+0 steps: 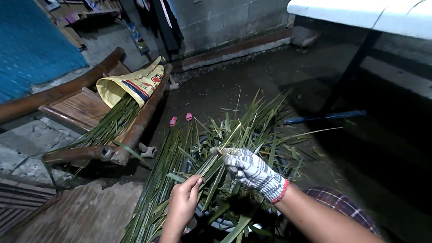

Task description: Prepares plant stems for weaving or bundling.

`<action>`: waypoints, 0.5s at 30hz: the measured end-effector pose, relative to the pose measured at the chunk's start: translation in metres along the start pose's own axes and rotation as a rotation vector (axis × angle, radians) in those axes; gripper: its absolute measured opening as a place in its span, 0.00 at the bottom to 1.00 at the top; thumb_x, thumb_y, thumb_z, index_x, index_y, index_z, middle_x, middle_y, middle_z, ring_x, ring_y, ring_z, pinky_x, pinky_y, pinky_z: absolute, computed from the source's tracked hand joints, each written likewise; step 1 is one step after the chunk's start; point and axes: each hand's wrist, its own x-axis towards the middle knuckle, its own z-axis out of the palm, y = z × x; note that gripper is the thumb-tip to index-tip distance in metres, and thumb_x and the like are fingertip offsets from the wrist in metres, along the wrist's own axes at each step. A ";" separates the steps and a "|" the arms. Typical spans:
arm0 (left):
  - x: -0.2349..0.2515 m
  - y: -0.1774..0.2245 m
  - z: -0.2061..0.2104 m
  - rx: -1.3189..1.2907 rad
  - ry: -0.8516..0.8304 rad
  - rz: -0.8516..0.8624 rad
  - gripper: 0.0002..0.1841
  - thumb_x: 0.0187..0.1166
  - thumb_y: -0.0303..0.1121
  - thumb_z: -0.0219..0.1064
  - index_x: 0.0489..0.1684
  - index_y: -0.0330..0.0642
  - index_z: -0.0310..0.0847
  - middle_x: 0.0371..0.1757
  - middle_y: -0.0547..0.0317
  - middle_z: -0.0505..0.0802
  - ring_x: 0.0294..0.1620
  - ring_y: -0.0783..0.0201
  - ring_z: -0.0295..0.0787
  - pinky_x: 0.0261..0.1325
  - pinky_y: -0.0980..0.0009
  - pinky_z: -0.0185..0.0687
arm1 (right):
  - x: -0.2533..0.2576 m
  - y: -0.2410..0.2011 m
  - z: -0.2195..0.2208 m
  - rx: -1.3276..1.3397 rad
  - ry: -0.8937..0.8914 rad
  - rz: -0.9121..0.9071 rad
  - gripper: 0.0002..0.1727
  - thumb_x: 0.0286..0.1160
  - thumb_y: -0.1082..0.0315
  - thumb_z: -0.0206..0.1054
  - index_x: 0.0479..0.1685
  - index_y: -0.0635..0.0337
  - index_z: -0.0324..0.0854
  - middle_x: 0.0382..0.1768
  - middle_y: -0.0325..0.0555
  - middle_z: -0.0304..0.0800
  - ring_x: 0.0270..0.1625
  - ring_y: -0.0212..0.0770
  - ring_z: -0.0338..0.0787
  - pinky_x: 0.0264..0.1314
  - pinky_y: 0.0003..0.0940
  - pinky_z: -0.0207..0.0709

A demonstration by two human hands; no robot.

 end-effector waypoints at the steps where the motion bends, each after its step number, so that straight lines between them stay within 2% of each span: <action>1: 0.000 0.000 -0.001 0.000 -0.001 -0.003 0.16 0.88 0.37 0.54 0.44 0.48 0.92 0.34 0.73 0.93 0.33 0.84 0.85 0.40 0.79 0.81 | 0.000 -0.005 0.001 0.001 0.027 -0.019 0.17 0.81 0.71 0.57 0.65 0.56 0.81 0.24 0.29 0.78 0.14 0.20 0.68 0.14 0.14 0.64; 3: 0.000 0.000 -0.002 0.004 -0.007 0.000 0.16 0.88 0.37 0.54 0.43 0.47 0.92 0.35 0.72 0.94 0.34 0.85 0.85 0.41 0.80 0.81 | 0.000 -0.012 -0.003 0.012 0.068 -0.052 0.17 0.82 0.70 0.55 0.65 0.56 0.82 0.20 0.28 0.76 0.13 0.19 0.67 0.14 0.14 0.65; 5: 0.000 0.000 -0.002 0.003 -0.011 0.006 0.16 0.88 0.37 0.55 0.43 0.48 0.92 0.35 0.73 0.94 0.35 0.85 0.86 0.41 0.80 0.81 | 0.001 -0.015 -0.014 0.075 0.102 -0.081 0.17 0.83 0.71 0.55 0.65 0.57 0.82 0.21 0.29 0.77 0.13 0.20 0.68 0.13 0.14 0.65; 7: 0.000 -0.001 -0.002 -0.008 -0.014 0.013 0.16 0.88 0.37 0.54 0.43 0.48 0.92 0.35 0.73 0.94 0.35 0.85 0.85 0.41 0.81 0.81 | 0.001 -0.016 -0.026 0.158 0.138 -0.098 0.15 0.83 0.72 0.57 0.63 0.57 0.83 0.22 0.33 0.81 0.14 0.21 0.70 0.13 0.15 0.66; 11: 0.000 -0.001 -0.002 -0.032 -0.020 0.041 0.15 0.88 0.37 0.55 0.42 0.46 0.92 0.36 0.72 0.94 0.35 0.86 0.85 0.42 0.83 0.81 | 0.002 -0.018 -0.039 0.229 0.163 -0.115 0.12 0.86 0.72 0.53 0.54 0.55 0.82 0.22 0.35 0.82 0.15 0.22 0.74 0.14 0.14 0.69; 15: 0.000 -0.001 -0.002 -0.012 -0.030 0.035 0.15 0.88 0.38 0.55 0.42 0.47 0.91 0.33 0.73 0.93 0.32 0.85 0.84 0.39 0.81 0.80 | 0.004 -0.020 -0.039 0.221 0.203 -0.112 0.13 0.86 0.72 0.50 0.53 0.55 0.82 0.21 0.33 0.80 0.15 0.23 0.73 0.15 0.15 0.68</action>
